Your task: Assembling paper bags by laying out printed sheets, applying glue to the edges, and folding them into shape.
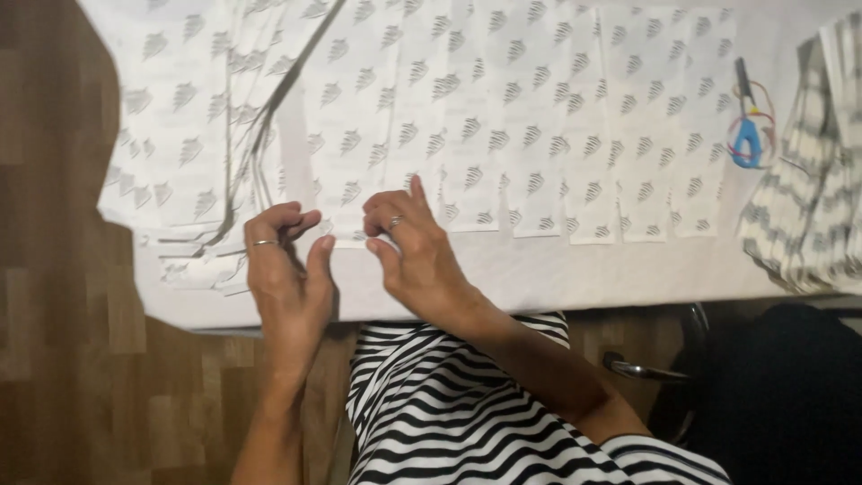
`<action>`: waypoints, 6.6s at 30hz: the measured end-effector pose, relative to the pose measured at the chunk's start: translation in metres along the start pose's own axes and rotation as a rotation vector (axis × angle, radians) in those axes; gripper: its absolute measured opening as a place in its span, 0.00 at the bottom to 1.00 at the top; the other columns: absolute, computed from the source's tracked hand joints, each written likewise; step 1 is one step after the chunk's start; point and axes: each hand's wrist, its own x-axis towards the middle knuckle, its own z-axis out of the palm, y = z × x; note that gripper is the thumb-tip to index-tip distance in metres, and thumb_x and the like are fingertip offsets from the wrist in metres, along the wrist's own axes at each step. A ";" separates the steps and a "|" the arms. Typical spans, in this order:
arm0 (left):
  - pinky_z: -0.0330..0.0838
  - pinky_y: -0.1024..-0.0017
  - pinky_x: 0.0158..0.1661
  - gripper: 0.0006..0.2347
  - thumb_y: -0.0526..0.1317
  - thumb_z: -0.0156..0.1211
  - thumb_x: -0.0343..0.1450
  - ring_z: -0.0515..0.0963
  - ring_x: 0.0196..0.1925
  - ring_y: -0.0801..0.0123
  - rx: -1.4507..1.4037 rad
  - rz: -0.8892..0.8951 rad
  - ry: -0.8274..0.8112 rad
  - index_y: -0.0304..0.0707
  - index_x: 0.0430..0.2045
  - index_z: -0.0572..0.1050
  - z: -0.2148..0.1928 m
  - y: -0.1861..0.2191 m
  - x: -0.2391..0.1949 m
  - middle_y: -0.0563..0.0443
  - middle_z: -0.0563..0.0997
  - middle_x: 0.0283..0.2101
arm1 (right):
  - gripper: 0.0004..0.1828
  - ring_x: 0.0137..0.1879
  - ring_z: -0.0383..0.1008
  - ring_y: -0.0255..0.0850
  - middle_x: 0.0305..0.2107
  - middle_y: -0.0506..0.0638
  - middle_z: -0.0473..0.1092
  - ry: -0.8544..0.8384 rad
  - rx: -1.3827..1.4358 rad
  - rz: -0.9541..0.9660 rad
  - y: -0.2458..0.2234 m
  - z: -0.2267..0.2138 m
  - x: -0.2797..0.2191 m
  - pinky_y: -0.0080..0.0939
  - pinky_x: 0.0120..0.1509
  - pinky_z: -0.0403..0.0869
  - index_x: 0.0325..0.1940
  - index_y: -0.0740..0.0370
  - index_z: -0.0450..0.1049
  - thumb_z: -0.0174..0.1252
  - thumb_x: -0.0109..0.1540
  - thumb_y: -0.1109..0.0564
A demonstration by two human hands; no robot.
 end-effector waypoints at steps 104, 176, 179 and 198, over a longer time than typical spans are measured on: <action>0.82 0.49 0.45 0.37 0.54 0.59 0.72 0.70 0.62 0.23 -0.365 -0.409 -0.467 0.23 0.67 0.50 0.120 0.129 0.068 0.11 0.58 0.66 | 0.38 0.64 0.64 0.58 0.59 0.69 0.67 0.118 -0.279 0.420 0.042 -0.195 -0.012 0.56 0.69 0.65 0.75 0.70 0.57 0.63 0.66 0.52; 0.70 0.45 0.59 0.35 0.51 0.67 0.70 0.72 0.64 0.30 -0.458 -0.301 -0.392 0.24 0.65 0.60 0.139 0.093 0.058 0.16 0.67 0.62 | 0.23 0.58 0.70 0.59 0.47 0.63 0.65 0.039 -0.222 0.417 0.065 -0.201 0.036 0.52 0.61 0.73 0.52 0.75 0.72 0.71 0.61 0.57; 0.70 0.55 0.60 0.34 0.52 0.65 0.67 0.72 0.66 0.43 -0.493 -0.375 -0.393 0.31 0.64 0.62 0.144 0.093 0.058 0.29 0.67 0.66 | 0.26 0.58 0.70 0.48 0.48 0.55 0.67 0.042 -0.142 0.580 0.058 -0.203 0.048 0.44 0.60 0.71 0.53 0.64 0.67 0.72 0.58 0.54; 0.60 0.47 0.64 0.29 0.30 0.67 0.65 0.68 0.62 0.56 -1.491 -0.665 0.039 0.32 0.60 0.61 0.196 0.053 0.045 0.40 0.65 0.59 | 0.08 0.33 0.80 0.46 0.26 0.49 0.78 0.057 -0.617 -0.129 0.007 -0.237 0.025 0.42 0.40 0.79 0.36 0.56 0.80 0.72 0.61 0.65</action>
